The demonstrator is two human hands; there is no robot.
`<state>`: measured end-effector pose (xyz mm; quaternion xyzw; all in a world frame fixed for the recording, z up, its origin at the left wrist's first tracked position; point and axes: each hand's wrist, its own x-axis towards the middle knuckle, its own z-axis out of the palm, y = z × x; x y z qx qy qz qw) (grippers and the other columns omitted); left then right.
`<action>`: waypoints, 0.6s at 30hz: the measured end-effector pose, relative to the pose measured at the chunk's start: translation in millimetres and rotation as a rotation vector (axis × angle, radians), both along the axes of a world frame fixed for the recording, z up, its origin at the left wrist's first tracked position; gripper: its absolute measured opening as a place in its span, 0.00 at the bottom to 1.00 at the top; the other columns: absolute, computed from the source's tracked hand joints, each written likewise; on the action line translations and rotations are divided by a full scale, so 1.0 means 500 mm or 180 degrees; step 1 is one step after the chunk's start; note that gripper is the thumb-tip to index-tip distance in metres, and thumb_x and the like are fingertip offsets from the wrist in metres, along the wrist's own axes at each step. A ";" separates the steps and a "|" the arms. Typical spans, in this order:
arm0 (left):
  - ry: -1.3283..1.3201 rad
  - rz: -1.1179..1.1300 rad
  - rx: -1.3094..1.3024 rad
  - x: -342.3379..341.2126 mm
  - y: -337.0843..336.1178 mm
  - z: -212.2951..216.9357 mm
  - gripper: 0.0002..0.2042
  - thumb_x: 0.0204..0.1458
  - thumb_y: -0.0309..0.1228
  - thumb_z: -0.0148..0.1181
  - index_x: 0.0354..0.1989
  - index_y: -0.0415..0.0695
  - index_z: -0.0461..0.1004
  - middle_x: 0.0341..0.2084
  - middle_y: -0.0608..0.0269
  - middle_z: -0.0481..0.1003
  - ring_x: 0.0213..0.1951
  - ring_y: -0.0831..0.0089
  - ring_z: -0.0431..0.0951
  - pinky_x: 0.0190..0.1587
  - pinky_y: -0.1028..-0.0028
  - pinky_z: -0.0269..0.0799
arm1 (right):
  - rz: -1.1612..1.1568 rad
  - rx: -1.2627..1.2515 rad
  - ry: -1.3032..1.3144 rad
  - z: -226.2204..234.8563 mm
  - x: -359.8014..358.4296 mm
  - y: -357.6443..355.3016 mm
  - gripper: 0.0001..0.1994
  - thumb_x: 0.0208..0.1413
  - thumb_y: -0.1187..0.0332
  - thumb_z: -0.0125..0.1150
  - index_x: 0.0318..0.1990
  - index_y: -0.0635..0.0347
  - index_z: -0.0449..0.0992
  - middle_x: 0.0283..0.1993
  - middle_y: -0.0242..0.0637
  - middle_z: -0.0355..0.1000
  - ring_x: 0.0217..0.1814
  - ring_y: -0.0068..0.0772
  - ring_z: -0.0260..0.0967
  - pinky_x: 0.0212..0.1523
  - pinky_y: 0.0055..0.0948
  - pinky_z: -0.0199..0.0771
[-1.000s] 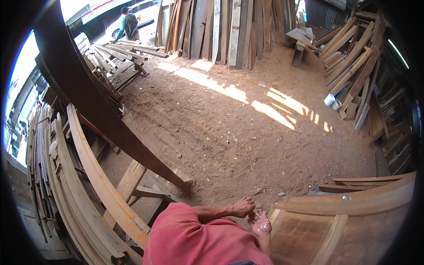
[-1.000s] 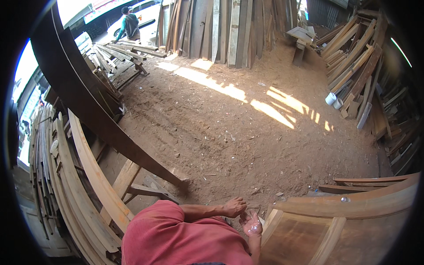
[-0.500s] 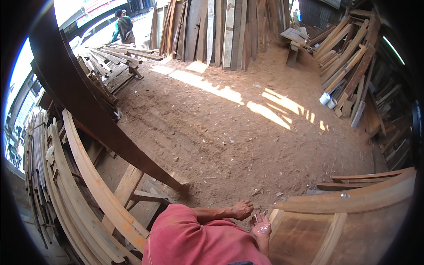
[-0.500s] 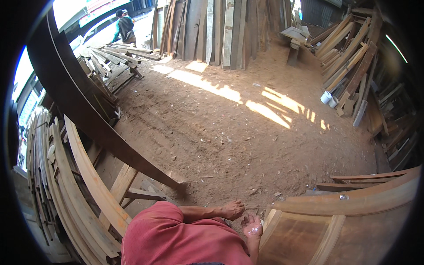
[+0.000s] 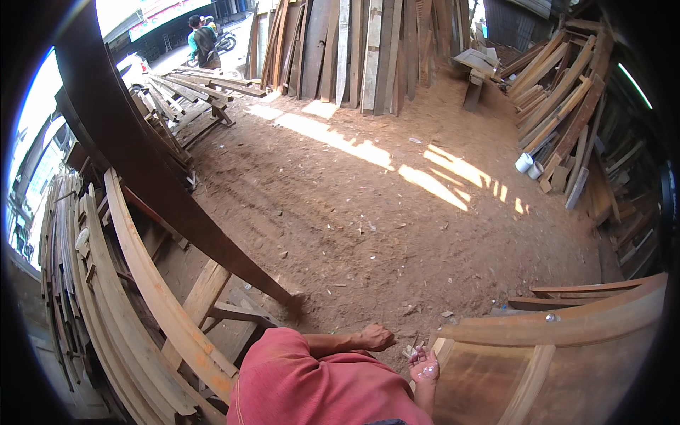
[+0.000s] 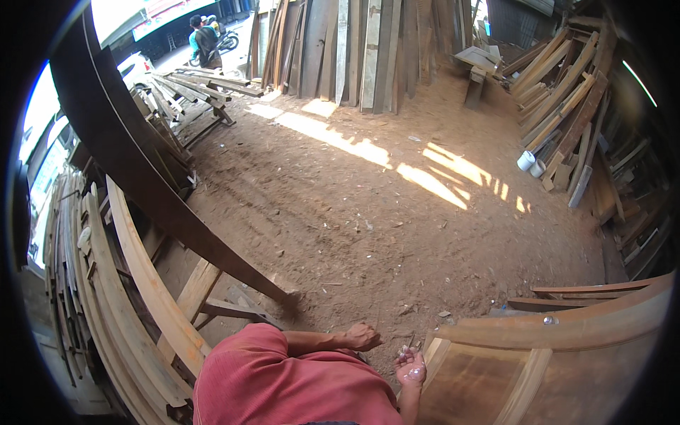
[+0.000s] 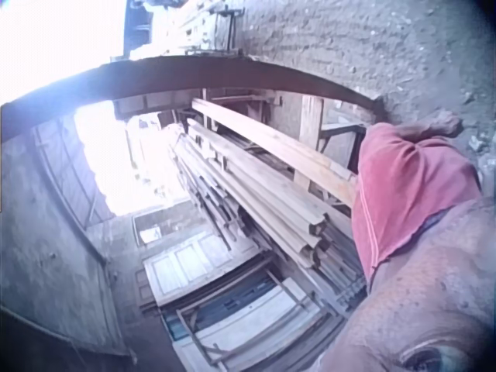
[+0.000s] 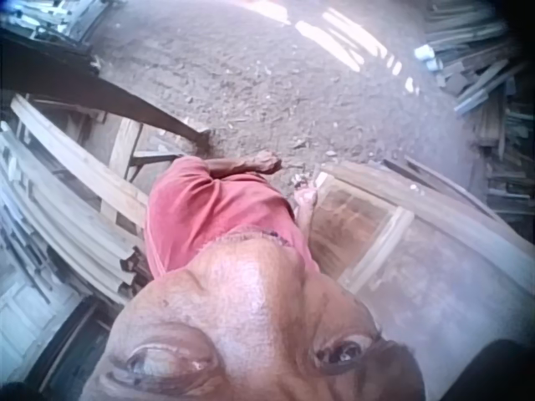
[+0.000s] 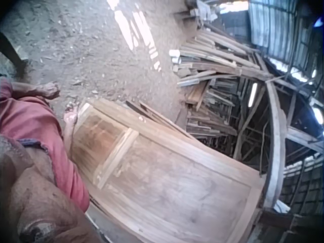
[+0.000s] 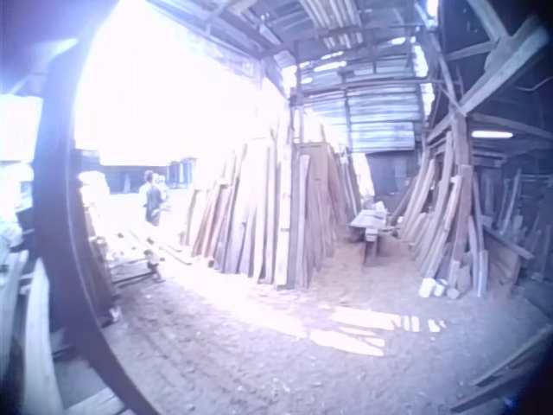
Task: The person applies white wood filler to a wooden door and a separate wooden strip using a small spatula, dipping it into a bucket. They fill the grooves and edges of the door before closing the bucket and moving the door to another position in the workshop.
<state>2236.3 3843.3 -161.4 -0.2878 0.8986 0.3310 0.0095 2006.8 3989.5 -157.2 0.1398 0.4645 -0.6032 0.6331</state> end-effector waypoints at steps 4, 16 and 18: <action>0.0137 -0.0189 -0.0123 0.004 -0.001 0.009 0.14 0.59 0.44 0.58 0.40 0.45 0.76 0.32 0.51 0.80 0.39 0.52 0.80 0.43 0.55 0.75 | 0.0289 -0.0102 -0.0063 0.012 0.026 -0.016 0.16 0.66 0.48 0.53 0.44 0.49 0.77 0.44 0.29 0.76 0.42 0.32 0.67 0.47 0.40 0.70; -0.0034 0.0005 0.0409 0.028 0.005 0.026 0.14 0.58 0.43 0.58 0.40 0.46 0.77 0.35 0.52 0.80 0.40 0.51 0.81 0.40 0.55 0.76 | 0.0469 -0.0120 -0.0118 0.021 0.033 -0.022 0.17 0.67 0.48 0.52 0.44 0.49 0.78 0.45 0.30 0.78 0.43 0.34 0.69 0.47 0.41 0.71; -0.0106 0.0166 0.0349 0.027 0.015 0.056 0.17 0.59 0.48 0.56 0.39 0.46 0.77 0.34 0.51 0.80 0.40 0.51 0.81 0.40 0.54 0.76 | 0.0462 -0.0129 -0.0113 0.013 0.027 -0.021 0.17 0.67 0.48 0.51 0.44 0.49 0.78 0.45 0.30 0.78 0.43 0.34 0.69 0.47 0.41 0.71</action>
